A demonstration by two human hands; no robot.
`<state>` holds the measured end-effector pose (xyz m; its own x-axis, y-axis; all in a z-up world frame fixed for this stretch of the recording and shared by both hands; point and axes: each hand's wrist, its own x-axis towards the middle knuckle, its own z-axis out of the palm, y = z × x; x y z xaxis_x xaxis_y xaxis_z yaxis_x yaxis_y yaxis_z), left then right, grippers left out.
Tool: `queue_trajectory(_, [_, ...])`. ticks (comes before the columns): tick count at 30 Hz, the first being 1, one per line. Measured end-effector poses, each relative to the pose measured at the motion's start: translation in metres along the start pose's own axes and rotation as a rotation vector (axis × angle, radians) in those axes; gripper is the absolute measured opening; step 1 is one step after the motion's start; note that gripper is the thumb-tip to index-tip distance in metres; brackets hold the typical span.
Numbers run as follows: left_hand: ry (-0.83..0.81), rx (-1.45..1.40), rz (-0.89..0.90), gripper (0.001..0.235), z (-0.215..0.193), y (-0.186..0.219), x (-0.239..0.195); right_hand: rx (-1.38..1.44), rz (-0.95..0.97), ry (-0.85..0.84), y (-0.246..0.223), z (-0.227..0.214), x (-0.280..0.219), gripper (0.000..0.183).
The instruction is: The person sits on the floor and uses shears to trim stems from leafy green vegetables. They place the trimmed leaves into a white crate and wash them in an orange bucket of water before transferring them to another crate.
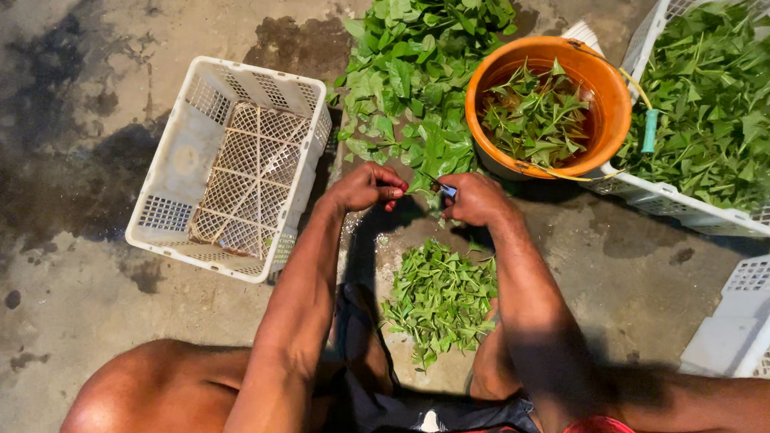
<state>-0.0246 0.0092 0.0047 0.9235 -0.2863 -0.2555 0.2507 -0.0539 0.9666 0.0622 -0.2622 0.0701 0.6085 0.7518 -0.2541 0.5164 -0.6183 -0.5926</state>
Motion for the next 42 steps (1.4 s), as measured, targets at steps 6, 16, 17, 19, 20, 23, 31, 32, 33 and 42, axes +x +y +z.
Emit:
queue_trajectory(6, [0.024, -0.041, -0.113, 0.019, -0.004, -0.006, -0.004, 0.207, 0.040, 0.120, 0.018, 0.009, 0.003, 0.021])
queue_trajectory(16, [0.000, 0.006, -0.092, 0.022, 0.014, -0.020, 0.013, 0.754, 0.092, 0.036, 0.016, 0.035, 0.012, 0.018])
queue_trajectory(17, [0.021, -0.056, -0.098, 0.022, 0.014, -0.024, 0.015, 0.747, 0.100, 0.043, 0.017, 0.034, 0.013, 0.018])
queue_trajectory(19, [0.099, -0.146, -0.073, 0.026, 0.011, -0.032, 0.021, 0.786, 0.058, 0.173, 0.019, 0.026, 0.013, 0.016])
queue_trajectory(20, [0.156, -0.174, -0.043, 0.029, 0.009, -0.037, 0.024, 0.805, 0.038, 0.239, 0.020, 0.020, 0.014, 0.016])
queue_trajectory(23, [0.499, 0.061, -0.002, 0.032, 0.001, -0.048, 0.034, 0.912, 0.081, 0.568, 0.025, -0.011, 0.012, 0.019])
queue_trajectory(31, [0.921, 0.797, -0.100, 0.036, -0.003, -0.028, 0.031, 0.725, 0.147, 1.192, 0.039, -0.058, -0.006, 0.050])
queue_trajectory(32, [0.890, 0.835, -0.143, 0.039, -0.003, -0.023, 0.038, 0.644, 0.125, 1.168, 0.037, -0.052, -0.003, 0.046])
queue_trajectory(33, [0.856, 0.873, -0.183, 0.041, -0.004, -0.019, 0.045, 0.561, 0.103, 1.145, 0.033, -0.045, 0.002, 0.042])
queue_trajectory(42, [0.636, 1.191, -0.230, 0.042, -0.029, -0.039, 0.094, 0.434, 0.054, 0.749, -0.036, -0.014, 0.012, 0.027])
